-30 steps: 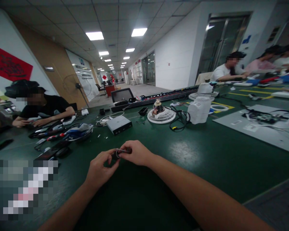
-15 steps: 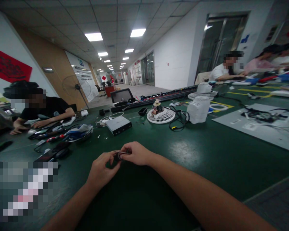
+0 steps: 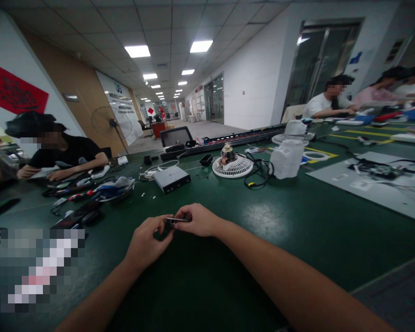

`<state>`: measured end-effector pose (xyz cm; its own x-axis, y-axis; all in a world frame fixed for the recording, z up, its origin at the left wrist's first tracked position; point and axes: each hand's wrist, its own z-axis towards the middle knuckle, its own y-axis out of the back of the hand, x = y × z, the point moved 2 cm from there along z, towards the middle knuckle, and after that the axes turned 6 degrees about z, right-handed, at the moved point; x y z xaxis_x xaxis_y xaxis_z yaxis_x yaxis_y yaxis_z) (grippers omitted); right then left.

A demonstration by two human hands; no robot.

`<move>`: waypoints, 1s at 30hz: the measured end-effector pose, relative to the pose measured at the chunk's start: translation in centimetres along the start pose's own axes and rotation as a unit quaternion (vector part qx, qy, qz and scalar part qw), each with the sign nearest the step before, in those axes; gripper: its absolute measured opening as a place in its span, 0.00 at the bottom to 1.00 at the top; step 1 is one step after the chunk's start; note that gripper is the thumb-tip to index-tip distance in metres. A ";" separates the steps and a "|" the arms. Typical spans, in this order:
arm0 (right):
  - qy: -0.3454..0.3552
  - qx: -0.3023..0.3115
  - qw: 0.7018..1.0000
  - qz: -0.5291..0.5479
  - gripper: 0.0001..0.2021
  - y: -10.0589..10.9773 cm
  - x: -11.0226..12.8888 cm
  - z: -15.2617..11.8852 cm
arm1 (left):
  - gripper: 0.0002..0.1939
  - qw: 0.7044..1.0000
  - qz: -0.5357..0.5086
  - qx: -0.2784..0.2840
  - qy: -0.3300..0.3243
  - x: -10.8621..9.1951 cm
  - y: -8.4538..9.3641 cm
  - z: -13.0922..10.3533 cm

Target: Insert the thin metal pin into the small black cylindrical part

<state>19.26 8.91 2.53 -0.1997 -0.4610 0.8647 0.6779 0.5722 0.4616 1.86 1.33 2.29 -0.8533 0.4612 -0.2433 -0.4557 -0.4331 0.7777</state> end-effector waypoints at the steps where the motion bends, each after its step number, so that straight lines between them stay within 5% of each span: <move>1: 0.014 0.001 1.000 -0.008 0.09 0.0 0.0 0.0 | 0.12 1.000 -0.001 0.001 0.001 0.1 0.0 0.0; 5: 0.058 -0.013 0.998 -0.038 0.06 0.1 0.3 0.0 | 0.12 1.000 -0.002 0.005 0.008 0.2 -0.1 -0.1; 12: 0.035 -0.009 0.997 -0.068 0.06 0.0 0.8 -0.2 | 0.12 1.000 0.009 0.001 0.010 -0.1 0.0 0.2; 24: 0.140 -0.016 0.986 -0.086 0.07 0.0 0.8 -0.4 | 0.14 0.999 -0.030 -0.034 -0.029 0.1 0.0 -0.1; 30: 0.116 -0.008 0.991 -0.067 0.10 0.2 0.6 -0.2 | 0.14 0.998 -0.035 -0.042 -0.023 0.1 0.1 -0.1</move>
<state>19.41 8.59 3.11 -0.1225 -0.6768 0.7259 0.6680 0.4847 0.5646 1.74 1.26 2.28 -0.8068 0.5268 -0.2674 -0.5356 -0.4612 0.7074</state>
